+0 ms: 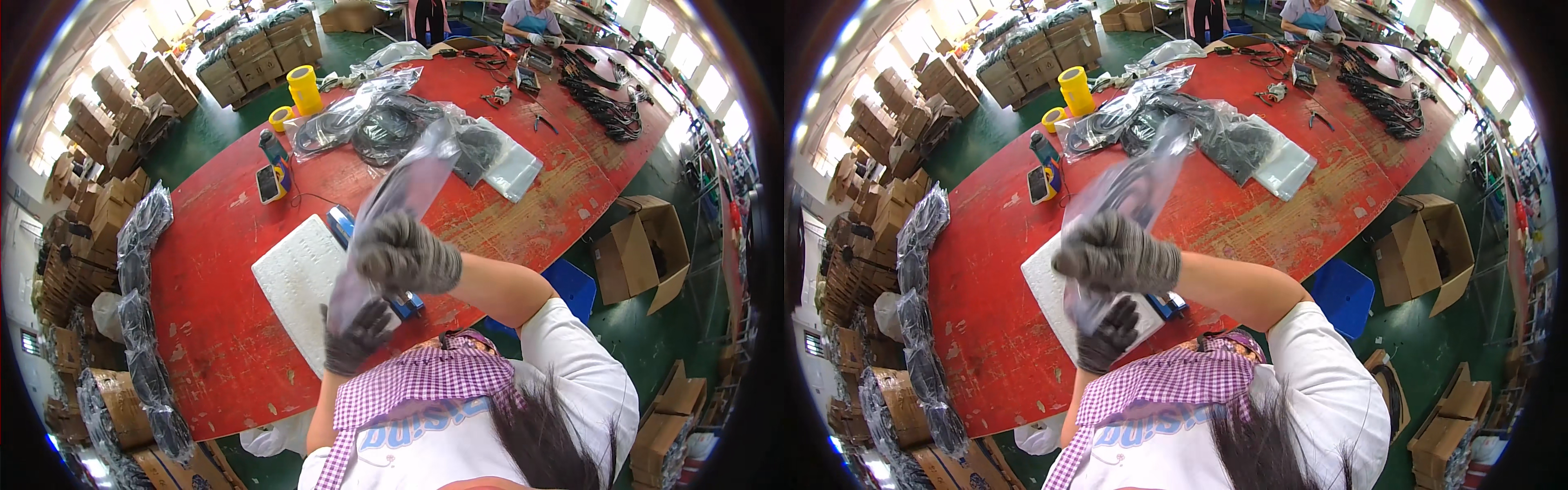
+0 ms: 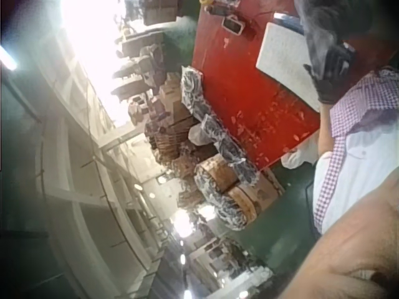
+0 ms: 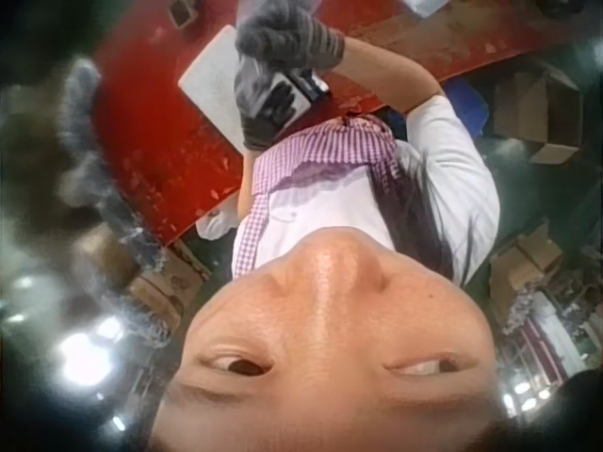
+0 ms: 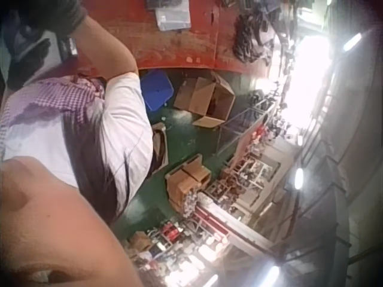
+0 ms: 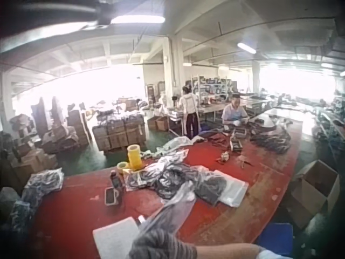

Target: The person places coiled black cables onto a white foam pad and uses a blue handheld heat sealer to seal them inside clear plastic bags. The person repeatedly picks up cables, positions them, seals the bags, and places the finished packages on the table.

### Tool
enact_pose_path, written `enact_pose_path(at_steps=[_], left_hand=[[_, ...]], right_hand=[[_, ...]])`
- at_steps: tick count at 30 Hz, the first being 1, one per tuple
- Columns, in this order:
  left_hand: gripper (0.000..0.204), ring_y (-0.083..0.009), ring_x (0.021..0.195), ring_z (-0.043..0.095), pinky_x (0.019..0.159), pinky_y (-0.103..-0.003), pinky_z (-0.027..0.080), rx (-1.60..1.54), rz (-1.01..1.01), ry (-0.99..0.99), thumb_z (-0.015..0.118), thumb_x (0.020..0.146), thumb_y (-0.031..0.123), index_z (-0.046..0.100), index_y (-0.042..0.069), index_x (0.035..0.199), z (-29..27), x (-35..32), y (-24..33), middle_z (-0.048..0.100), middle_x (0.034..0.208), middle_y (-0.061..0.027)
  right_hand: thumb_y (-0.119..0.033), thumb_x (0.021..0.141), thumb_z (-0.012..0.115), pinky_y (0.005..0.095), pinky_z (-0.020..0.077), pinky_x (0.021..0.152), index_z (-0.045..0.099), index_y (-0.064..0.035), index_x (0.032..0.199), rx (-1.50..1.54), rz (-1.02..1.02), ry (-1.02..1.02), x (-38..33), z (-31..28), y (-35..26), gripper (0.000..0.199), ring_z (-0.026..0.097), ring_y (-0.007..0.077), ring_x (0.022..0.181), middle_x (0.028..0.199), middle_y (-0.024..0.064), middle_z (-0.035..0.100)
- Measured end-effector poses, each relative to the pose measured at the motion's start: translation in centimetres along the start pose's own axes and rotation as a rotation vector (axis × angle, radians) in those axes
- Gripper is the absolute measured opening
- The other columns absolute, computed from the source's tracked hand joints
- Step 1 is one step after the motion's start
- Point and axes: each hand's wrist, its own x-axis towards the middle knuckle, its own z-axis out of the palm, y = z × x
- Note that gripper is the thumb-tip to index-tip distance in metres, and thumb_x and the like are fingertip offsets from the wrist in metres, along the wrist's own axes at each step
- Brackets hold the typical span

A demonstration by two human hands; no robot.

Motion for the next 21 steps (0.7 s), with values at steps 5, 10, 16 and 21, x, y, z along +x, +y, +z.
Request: enact_pose_path(at_steps=[5, 10, 16, 21], left_hand=[[0.049, -0.0235, 0.098, 0.050, 0.085, -0.039, 0.040, 0.015, 0.228, 0.248, 0.047, 0.082, 0.035, 0.036, 0.007, 0.121, -2.9, -6.5, 2.7, 0.050, 0.111, -0.0123], [0.046, -0.0172, 0.086, 0.055, 0.079, -0.031, 0.044, 0.171, 0.140, 0.446, 0.055, 0.078, 0.022, 0.040, 0.006, 0.118, -15.5, -10.8, 5.1, 0.057, 0.094, -0.0074], [0.022, -0.0195, 0.072, 0.059, 0.063, -0.031, 0.051, 0.293, 0.072, 0.636, 0.056, 0.077, 0.016, 0.053, 0.005, 0.097, -22.1, -5.4, 5.9, 0.060, 0.084, -0.0082], [0.019, -0.0195, 0.068, 0.059, 0.060, -0.031, 0.051, 0.361, 0.120, 0.524, 0.057, 0.075, 0.010, 0.054, 0.006, 0.093, -22.7, 0.9, 7.9, 0.060, 0.080, -0.0084]], right_hand=[[-0.027, 0.077, 0.061, 0.0226, 0.0373, 0.041, 0.056, -0.0076, 0.066, 0.295, 0.683, -0.032, -3.5, 0.7, 4.9, 0.023, 0.047, 0.0070, 0.045, 0.052, 0.0000, 0.048], [-0.039, 0.075, 0.060, 0.0296, 0.0390, 0.046, 0.061, -0.0045, 0.086, -0.200, 0.824, 0.081, -13.0, 0.6, 18.0, 0.036, 0.048, 0.0118, 0.051, 0.056, 0.0026, 0.050], [-0.045, 0.075, 0.059, 0.0259, 0.0313, 0.041, 0.056, -0.0042, 0.063, -0.001, 1.334, 0.440, -15.6, -0.9, 20.5, 0.042, 0.040, 0.0081, 0.046, 0.054, -0.0002, 0.047], [-0.046, 0.074, 0.057, 0.0283, 0.0354, 0.042, 0.057, -0.0050, 0.063, -0.355, 1.205, 0.291, -16.7, -5.5, 24.8, 0.043, 0.043, 0.0102, 0.045, 0.051, 0.0021, 0.047]])
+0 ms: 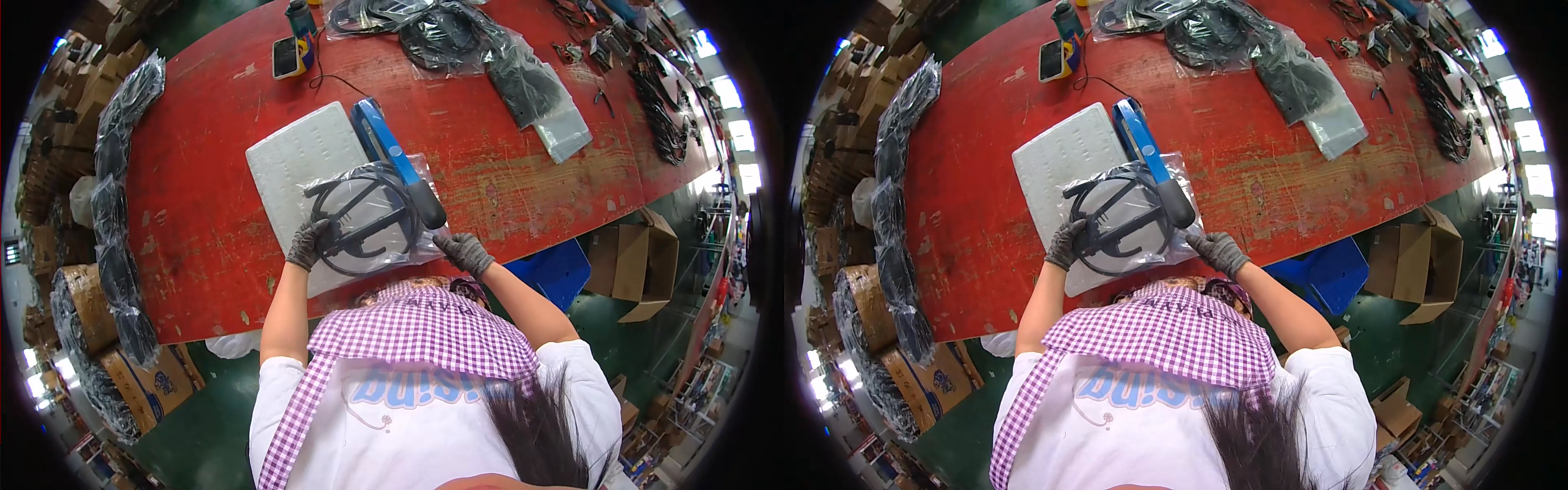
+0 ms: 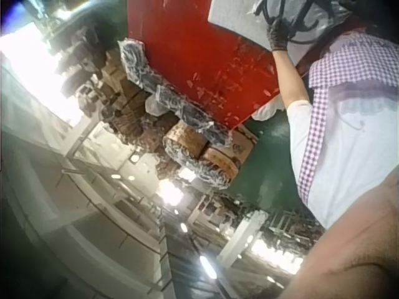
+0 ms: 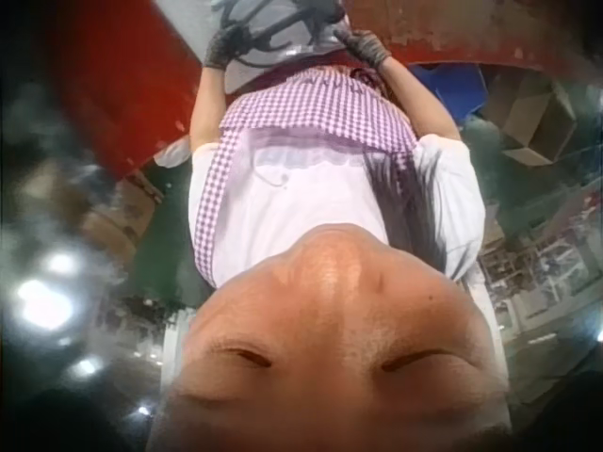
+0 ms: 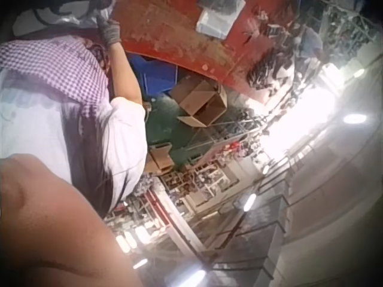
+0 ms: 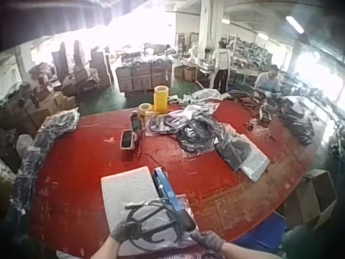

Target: The person places coiled black cables onto a white foam pad and uses a blue handheld heat sealer to seal them inside clear plastic bags. The person repeatedly picks up cables, positions them, seals the bags, and places the finished packages on the table.

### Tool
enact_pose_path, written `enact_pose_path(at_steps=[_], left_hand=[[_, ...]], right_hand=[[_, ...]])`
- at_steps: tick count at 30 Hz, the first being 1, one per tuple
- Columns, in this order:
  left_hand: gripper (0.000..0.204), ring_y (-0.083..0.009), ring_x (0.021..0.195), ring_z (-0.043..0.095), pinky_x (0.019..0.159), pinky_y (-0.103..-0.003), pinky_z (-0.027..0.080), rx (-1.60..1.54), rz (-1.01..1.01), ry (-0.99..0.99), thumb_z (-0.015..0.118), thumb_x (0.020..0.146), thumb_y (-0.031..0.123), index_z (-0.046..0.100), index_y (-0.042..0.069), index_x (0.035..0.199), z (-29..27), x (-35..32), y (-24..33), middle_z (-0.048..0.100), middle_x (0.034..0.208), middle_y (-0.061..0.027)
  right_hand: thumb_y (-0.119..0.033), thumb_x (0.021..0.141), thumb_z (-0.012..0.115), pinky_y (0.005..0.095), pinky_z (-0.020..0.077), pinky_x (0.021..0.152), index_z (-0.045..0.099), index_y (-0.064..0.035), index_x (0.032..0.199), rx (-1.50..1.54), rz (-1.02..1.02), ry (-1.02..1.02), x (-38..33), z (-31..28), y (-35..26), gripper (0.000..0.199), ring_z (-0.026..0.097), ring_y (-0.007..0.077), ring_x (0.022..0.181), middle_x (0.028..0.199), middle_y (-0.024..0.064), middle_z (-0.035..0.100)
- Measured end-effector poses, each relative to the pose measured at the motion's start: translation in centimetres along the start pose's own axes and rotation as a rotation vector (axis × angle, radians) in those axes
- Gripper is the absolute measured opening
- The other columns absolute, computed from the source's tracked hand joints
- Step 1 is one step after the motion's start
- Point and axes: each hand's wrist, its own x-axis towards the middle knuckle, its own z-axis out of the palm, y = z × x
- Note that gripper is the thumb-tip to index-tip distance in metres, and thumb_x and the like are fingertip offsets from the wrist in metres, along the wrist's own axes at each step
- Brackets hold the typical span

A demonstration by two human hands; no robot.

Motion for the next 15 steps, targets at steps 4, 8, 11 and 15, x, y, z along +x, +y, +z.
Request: enact_pose_path(at_steps=[4, 8, 11, 15], left_hand=[[0.015, -0.0210, 0.066, 0.059, 0.058, -0.032, 0.051, 0.031, 0.041, 0.135, 0.058, 0.074, 0.008, 0.055, 0.005, 0.088, -0.9, 2.8, 2.2, 0.059, 0.075, -0.0075], [0.016, -0.0222, 0.065, 0.059, 0.057, -0.034, 0.051, -0.038, 0.081, 0.156, 0.056, 0.075, 0.003, 0.053, 0.004, 0.091, -1.3, 3.7, 2.8, 0.059, 0.077, -0.0087], [0.016, -0.0222, 0.067, 0.059, 0.059, -0.033, 0.051, -0.068, 0.089, 0.144, 0.055, 0.076, 0.002, 0.052, 0.004, 0.092, -2.7, 3.3, 2.5, 0.058, 0.077, -0.0086], [0.020, -0.0188, 0.068, 0.057, 0.060, -0.033, 0.049, -0.024, 0.079, 0.131, 0.055, 0.076, 0.006, 0.049, 0.007, 0.096, -3.4, 3.7, 2.2, 0.057, 0.079, -0.0059]], right_hand=[[-0.036, 0.076, 0.055, 0.0290, 0.0411, 0.045, 0.058, -0.0043, 0.068, -0.129, -0.149, 0.043, 5.6, -0.5, 0.5, 0.033, 0.050, 0.0137, 0.046, 0.052, 0.0059, 0.053], [-0.037, 0.077, 0.053, 0.0309, 0.0437, 0.057, 0.058, -0.0019, 0.084, -0.140, -0.130, 0.175, 8.2, -2.0, -1.2, 0.036, 0.054, 0.0186, 0.061, 0.069, 0.0120, 0.057], [-0.042, 0.077, 0.052, 0.0331, 0.0426, 0.074, 0.051, 0.0002, 0.100, -0.058, -0.293, 0.331, 6.5, -2.5, -6.3, 0.048, 0.054, 0.0252, 0.085, 0.093, 0.0186, 0.055], [-0.042, 0.077, 0.049, 0.0376, 0.0298, 0.093, 0.035, 0.0032, 0.119, -0.700, -0.499, 0.279, 2.9, 0.4, -10.9, 0.064, 0.039, 0.0309, 0.112, 0.122, 0.0205, 0.039]])
